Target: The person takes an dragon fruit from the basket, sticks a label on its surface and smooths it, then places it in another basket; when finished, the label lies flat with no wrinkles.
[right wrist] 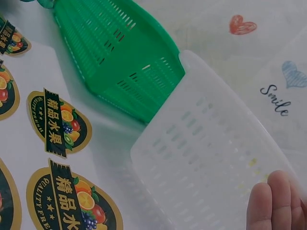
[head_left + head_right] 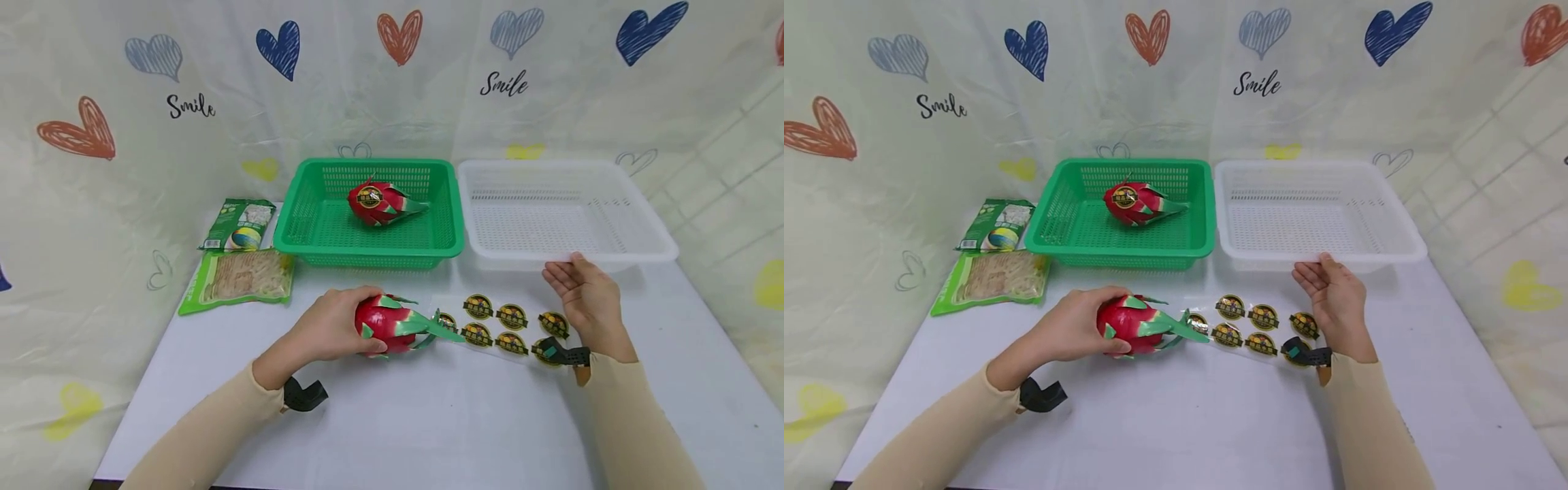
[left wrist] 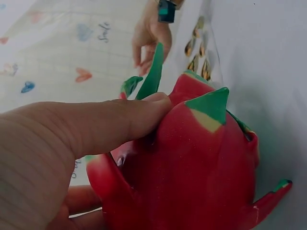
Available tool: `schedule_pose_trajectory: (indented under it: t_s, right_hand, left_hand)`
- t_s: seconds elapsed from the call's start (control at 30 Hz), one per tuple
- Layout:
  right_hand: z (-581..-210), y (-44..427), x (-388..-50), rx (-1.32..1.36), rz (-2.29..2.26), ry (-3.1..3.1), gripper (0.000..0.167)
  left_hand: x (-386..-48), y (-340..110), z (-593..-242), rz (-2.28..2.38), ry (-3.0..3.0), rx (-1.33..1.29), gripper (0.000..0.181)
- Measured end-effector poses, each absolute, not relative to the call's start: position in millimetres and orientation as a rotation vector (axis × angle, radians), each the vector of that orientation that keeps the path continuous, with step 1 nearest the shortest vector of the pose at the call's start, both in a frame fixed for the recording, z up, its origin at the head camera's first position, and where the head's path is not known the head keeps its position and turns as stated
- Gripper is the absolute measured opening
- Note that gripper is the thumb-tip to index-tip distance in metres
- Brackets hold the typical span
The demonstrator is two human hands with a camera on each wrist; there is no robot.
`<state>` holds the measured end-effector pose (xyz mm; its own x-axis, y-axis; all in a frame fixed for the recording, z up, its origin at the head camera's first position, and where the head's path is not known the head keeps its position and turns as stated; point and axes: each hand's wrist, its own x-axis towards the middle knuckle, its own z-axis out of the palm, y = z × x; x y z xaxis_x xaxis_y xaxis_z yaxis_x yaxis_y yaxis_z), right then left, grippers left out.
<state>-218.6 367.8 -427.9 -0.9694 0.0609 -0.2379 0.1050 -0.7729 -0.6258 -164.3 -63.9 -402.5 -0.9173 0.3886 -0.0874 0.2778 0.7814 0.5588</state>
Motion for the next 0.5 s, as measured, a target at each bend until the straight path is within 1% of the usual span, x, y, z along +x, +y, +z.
schedule_pose_trajectory:
  t_s: [0.33, 0.5]
  right_hand:
    - [-427.5, 368.9, -218.2, 0.433, -2.899, 1.095, 0.013]
    - [-427.0, 368.0, -219.1, 0.443, -2.896, 1.106, 0.012]
  left_hand:
    - [-161.0, -67.0, -400.5, 0.681, 2.786, 0.549, 0.077]
    - [-163.9, -66.7, -399.0, 0.632, 2.778, 0.560, 0.077]
